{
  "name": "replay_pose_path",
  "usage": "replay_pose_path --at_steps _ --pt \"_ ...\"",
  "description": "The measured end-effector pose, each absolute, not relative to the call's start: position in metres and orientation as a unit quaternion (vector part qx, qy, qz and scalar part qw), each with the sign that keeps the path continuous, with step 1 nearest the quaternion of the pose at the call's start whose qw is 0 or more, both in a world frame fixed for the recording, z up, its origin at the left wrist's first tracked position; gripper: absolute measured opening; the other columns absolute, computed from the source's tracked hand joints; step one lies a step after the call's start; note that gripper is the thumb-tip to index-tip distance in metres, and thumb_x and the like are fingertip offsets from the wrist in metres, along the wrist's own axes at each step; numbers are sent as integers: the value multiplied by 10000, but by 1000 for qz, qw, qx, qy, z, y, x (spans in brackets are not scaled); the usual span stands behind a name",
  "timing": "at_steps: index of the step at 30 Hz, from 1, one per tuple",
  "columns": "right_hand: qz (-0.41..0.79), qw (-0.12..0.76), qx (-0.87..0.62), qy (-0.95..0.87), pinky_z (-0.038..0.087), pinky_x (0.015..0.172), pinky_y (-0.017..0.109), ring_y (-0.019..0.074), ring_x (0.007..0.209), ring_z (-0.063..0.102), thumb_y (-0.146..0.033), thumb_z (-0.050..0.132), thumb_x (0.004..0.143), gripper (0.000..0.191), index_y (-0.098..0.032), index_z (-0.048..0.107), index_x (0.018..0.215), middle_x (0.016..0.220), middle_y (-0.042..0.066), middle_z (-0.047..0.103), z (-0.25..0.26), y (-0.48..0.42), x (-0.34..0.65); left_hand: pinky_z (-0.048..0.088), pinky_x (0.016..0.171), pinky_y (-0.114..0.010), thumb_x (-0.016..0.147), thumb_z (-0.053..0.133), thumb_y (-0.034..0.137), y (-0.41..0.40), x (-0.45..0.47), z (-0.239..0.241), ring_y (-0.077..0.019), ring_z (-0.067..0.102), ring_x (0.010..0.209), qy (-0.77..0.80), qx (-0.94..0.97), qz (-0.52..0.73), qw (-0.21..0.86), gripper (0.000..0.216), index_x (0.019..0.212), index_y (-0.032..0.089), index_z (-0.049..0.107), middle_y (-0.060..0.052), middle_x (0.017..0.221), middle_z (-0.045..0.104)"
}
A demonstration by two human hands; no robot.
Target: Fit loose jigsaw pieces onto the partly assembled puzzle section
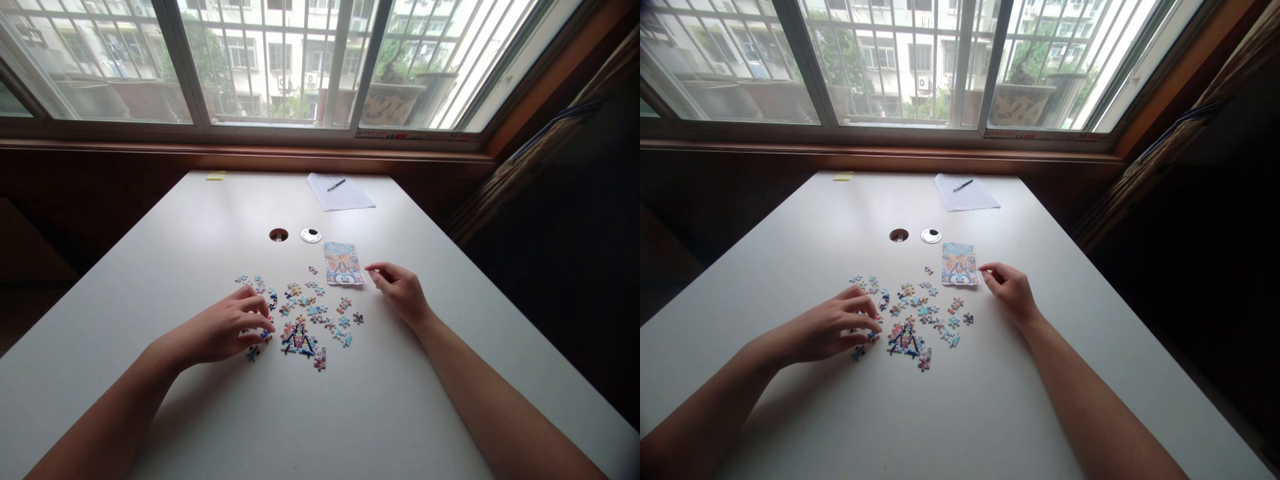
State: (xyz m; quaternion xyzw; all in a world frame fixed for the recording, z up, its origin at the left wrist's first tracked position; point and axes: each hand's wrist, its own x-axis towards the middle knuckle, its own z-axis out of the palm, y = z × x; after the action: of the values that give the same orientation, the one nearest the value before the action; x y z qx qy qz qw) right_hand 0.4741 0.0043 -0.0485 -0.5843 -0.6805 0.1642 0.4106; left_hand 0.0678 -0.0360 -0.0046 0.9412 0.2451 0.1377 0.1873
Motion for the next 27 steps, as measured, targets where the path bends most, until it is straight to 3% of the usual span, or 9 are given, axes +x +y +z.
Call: replay_pose_path --at_steps 8,19,27 --pt "162 411 -584 -681 367 573 278 139 570 444 -367 603 900 260 -180 773 960 617 -11 532 -47 4 474 474 834 -339 881 712 229 -33 66 -11 -238 520 1016 264 937 152 170 127 1004 253 688 -55 988 632" --pt "161 414 -582 -681 367 565 274 135 567 448 -365 603 897 264 -172 773 955 618 -10 540 -47 4 474 477 855 -323 937 576 104 -36 67 -7 -216 520 1069 248 942 131 185 272 1076 302 699 -43 1060 633" --pt "168 412 -582 -681 361 568 276 138 572 448 -363 599 902 260 -180 771 969 628 -10 542 -48 4 474 473 858 -339 907 691 256 -33 65 -9 -229 517 1036 276 935 141 175 114 1021 263 690 -49 1006 633"
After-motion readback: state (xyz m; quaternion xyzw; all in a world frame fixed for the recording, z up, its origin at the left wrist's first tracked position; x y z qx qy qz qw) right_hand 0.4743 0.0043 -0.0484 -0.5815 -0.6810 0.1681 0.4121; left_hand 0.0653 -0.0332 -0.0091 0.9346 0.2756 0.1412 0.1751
